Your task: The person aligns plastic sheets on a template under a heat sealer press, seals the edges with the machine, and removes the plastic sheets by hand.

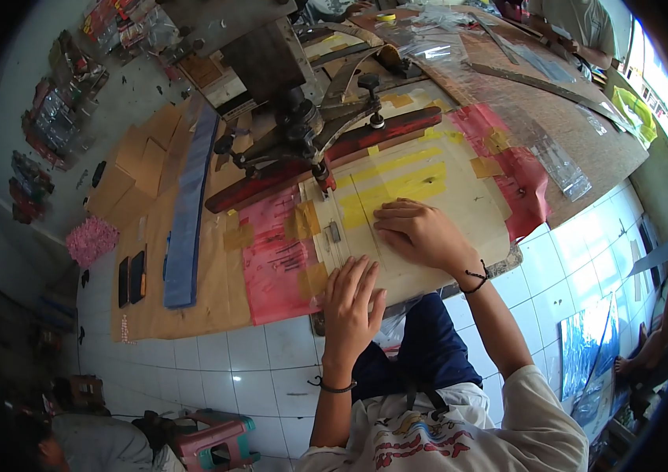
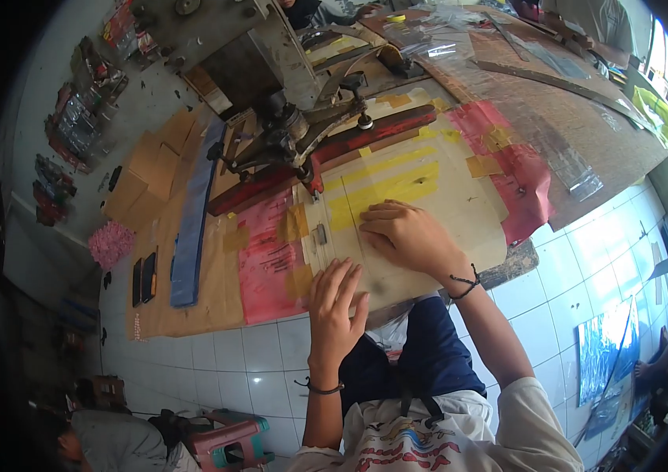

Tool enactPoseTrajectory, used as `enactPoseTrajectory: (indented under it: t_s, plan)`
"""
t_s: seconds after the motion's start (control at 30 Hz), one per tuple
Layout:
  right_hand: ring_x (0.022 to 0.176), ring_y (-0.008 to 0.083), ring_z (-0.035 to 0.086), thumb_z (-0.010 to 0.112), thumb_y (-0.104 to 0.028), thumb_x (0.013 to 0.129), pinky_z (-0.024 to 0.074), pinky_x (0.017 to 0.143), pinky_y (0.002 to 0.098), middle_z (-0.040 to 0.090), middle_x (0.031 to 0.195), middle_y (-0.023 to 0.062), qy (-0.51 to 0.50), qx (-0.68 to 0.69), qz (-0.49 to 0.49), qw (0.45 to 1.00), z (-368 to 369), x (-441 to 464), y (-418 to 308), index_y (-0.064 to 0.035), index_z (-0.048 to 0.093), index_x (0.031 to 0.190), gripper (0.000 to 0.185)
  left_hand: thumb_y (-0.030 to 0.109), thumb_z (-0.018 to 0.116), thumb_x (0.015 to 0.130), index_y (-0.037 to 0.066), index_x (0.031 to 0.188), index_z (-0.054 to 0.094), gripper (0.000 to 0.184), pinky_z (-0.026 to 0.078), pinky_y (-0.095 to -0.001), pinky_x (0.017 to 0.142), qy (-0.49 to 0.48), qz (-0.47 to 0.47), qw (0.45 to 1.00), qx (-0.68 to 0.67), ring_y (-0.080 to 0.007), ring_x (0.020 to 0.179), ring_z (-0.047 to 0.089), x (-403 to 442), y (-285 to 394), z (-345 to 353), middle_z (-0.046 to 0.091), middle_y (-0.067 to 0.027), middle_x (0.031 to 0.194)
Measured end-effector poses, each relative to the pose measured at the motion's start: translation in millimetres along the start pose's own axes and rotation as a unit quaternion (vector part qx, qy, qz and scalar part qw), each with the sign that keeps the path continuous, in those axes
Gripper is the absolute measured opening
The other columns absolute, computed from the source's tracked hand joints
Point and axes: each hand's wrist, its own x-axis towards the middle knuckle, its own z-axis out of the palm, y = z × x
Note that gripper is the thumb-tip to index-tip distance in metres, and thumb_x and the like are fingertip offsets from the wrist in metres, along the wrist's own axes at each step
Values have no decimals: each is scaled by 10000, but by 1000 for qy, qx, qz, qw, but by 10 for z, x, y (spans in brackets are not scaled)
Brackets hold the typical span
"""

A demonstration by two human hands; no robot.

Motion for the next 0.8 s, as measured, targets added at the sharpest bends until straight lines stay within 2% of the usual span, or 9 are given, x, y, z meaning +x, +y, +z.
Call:
enactPoseTrajectory:
  t_s: [0.37,0.8]
  plan:
    - [1112,336,688,683,-154,919,549,990,422,745,1169,161,1,12,5,1000,-6,-5,15,-4,771,1013,197,231,648,947,105,1393,623,463,301,-501,1160,39,-25,998,33,-314,1380,520,-102,-3,176,574,-84,1471]
    - [1128,339,684,692,-137,899,546,998,423,745,1178,156,-6,12,14,1000,-17,9,18,2,775,1016,200,232,646,951,106,1416,600,484,299,-520,1173,29,-32,998,35,-319,1394,504,-93,1,167,560,-92,1488]
